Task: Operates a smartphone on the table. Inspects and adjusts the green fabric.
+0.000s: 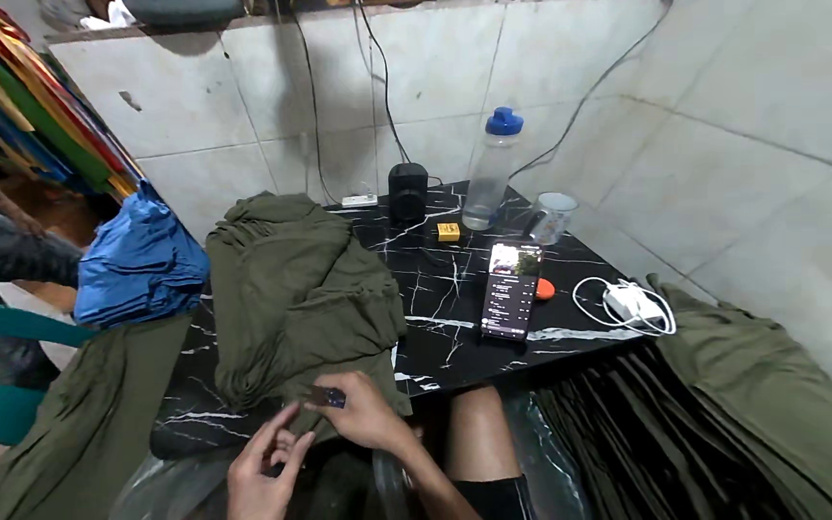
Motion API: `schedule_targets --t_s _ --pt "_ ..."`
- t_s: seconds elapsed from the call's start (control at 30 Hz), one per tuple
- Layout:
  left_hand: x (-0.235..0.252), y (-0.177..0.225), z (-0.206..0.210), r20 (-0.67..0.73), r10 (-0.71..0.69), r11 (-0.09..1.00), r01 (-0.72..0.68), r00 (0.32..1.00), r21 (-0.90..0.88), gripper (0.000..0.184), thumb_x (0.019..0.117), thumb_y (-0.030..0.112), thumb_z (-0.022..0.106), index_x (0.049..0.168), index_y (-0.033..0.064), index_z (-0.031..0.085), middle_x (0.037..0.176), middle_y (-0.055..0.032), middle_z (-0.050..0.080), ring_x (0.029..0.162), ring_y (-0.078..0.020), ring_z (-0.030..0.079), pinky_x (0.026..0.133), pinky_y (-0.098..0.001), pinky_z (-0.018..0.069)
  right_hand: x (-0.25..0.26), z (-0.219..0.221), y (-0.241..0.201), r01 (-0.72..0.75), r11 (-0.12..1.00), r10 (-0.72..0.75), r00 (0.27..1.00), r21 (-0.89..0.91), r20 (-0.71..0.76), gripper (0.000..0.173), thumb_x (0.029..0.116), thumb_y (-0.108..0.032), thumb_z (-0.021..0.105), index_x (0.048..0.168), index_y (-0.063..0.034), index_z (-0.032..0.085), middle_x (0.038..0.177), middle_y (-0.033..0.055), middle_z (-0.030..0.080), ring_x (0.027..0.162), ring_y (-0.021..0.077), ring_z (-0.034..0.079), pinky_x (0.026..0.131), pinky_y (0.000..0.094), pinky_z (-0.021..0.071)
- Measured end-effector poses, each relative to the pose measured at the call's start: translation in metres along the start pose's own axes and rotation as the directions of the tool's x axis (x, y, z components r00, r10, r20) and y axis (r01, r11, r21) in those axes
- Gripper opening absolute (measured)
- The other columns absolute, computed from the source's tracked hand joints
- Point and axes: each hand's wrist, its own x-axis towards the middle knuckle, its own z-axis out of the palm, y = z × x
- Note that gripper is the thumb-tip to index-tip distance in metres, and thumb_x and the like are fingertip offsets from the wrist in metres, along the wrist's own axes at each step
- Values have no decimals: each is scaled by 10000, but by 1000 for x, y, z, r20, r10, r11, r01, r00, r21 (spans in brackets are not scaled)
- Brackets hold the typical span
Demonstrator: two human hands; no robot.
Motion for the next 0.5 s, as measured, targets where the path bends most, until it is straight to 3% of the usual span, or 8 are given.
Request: schedule_targets --t_s 0.03,0.1,0.2,0.37,0.5 --pt "-1 -2 -3 6 18 998 -19 1000 58 332 862 139 812 1131 -40 735 901 -65 680 720 -53 641 648 -197 573 -1 -2 2 50 998 -51 998 24 27 266 1014 -291 638 1063 -42 718 983 108 710 923 215 672 866 449 536" --pt "-3 -3 -9 30 26 992 -30 999 126 208 865 156 812 999 0 780 885 -65 686 748 -47 656 685 -189 581 -4 -5 6 135 989 -139 988 66 68 279 1013 -280 648 1057 -13 717 1037 125 688 973 215 655 901 419 527" --pt "-5 -3 -20 91 -35 993 24 995 114 194 832 124 833 991 25 783 915 -55 726 775 -61 685 713 -217 597 -8 -6 10 214 973 -221 971 81 95 278 998 -268 677 1075 -6 731 1101 127 684 1035 209 650 943 394 528" --pt "-6 -6 -29 69 -90 996 91 994 -13 246 849 49 798 1087 2 755 939 -55 739 763 -71 687 690 -231 600 -11 -6 10 235 971 -238 967 51 85 216 1003 -212 657 1048 -10 719 1036 122 681 971 218 653 896 405 536" --pt "-4 -12 -27 -1 -38 995 38 999 95 130 898 71 752 1013 17 779 963 -75 730 817 -67 692 731 -215 599 -14 -6 8 215 976 -218 973 40 77 253 999 -265 674 1056 -22 715 1033 115 690 969 212 661 894 404 540"
